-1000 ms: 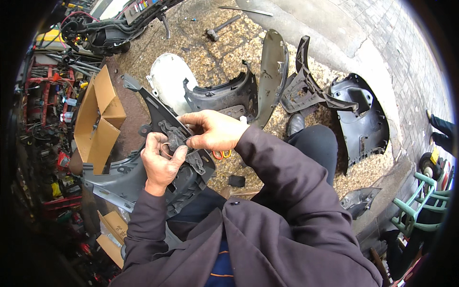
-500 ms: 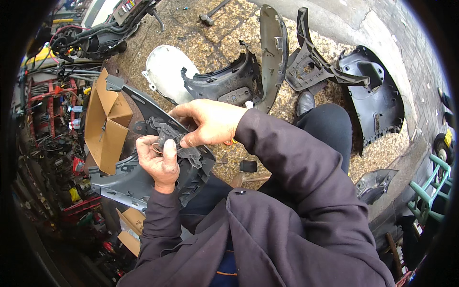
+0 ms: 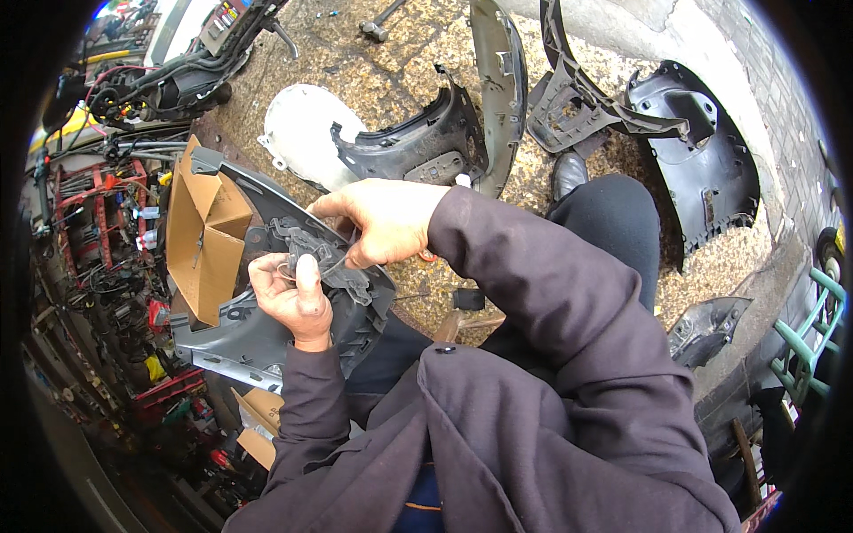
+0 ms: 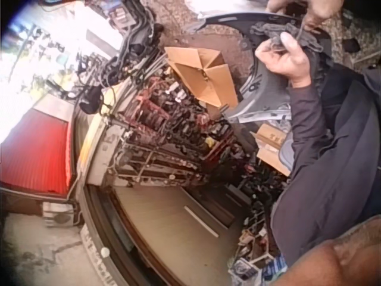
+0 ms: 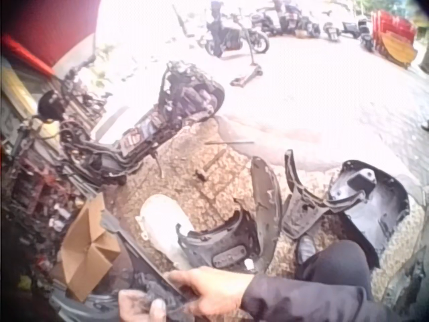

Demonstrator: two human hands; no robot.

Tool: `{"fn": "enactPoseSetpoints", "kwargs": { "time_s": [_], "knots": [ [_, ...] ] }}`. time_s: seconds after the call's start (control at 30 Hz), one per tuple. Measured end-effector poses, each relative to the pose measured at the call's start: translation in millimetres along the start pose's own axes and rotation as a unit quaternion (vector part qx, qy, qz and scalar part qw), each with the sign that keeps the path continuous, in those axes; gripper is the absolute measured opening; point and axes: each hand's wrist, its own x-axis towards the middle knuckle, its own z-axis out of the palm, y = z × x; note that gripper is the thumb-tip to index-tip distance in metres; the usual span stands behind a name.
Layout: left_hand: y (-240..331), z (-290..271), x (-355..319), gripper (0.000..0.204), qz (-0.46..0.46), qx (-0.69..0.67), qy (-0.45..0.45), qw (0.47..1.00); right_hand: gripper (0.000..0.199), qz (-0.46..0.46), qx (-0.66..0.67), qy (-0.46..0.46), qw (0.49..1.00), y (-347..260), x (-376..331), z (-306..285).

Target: The person assembles a scooter dashboard by attaching a small black component with wires to a larger gray plastic housing. They use a cordless drill to fasten screws and align the parts, then fit a curved cover piece over the assembly.

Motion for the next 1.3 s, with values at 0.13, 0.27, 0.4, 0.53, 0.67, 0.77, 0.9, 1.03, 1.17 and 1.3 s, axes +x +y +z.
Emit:
{"fn": "enactPoseSetpoints", "kwargs": {
  "time_s": [0.13, 0.27, 0.4, 0.53, 0.67, 0.77, 0.9, 1.03, 1.17, 1.3],
  "knots": [
    [-3.1, 2.2, 1.2, 0.034, -0.008, -0.014, -0.019, 1.0, 0.065, 0.013, -0.049, 0.007, 0.999, -5.6, -4.2, -4.5],
    [-4.6, 7.1, 1.7, 0.039, -0.023, 0.002, -0.038, 0.999, 0.068, 0.009, -0.105, 0.025, 0.994, -3.6, -6.1, -5.4],
    [-5.7, 12.7, -1.6, 0.045, -0.027, -0.01, -0.052, 0.998, 0.073, 0.016, -0.112, 0.03, 0.993, 4.2, -6.8, -3.6],
    [-11.7, 14.1, -2.0, 0.047, 0.02, 0.008, -0.077, 0.997, 0.077, 0.022, -0.055, 0.025, 0.998, 10.5, -9.6, -0.9],
    [-16.8, 11.8, -2.3, 0.041, 0.044, 0.036, -0.082, 0.995, 0.073, 0.041, -0.074, 0.028, 0.996, 12.0, -10.9, -0.4],
    [-16.4, 10.4, -2.5, 0.038, 0.04, 0.035, -0.083, 0.995, 0.064, 0.056, -0.053, 0.023, 0.997, 13.6, -10.7, -0.2],
    [-14.3, 12.9, -2.6, 0.036, 0.038, 0.028, -0.082, 0.995, 0.05, 0.103, -0.046, 0.027, 0.993, 21.9, -11.4, 6.8],
    [-14.2, 14.3, -3.4, 0.035, 0.027, 0.024, -0.087, 0.996, 0.036, 0.116, 0.035, 0.077, 0.99, 36.1, -17.2, 31.4],
    [-15.7, 12.8, -5.8, 0.034, 0.021, 0.021, -0.085, 0.996, 0.031, 0.188, 0.104, 0.059, 0.975, 49.3, -22.7, 46.6],
    [-17.1, 12.9, -5.4, 0.036, 0.022, 0.019, -0.091, 0.995, 0.028, 0.178, 0.123, 0.086, 0.972, 55.8, -24.3, 55.4]
  ]
}}
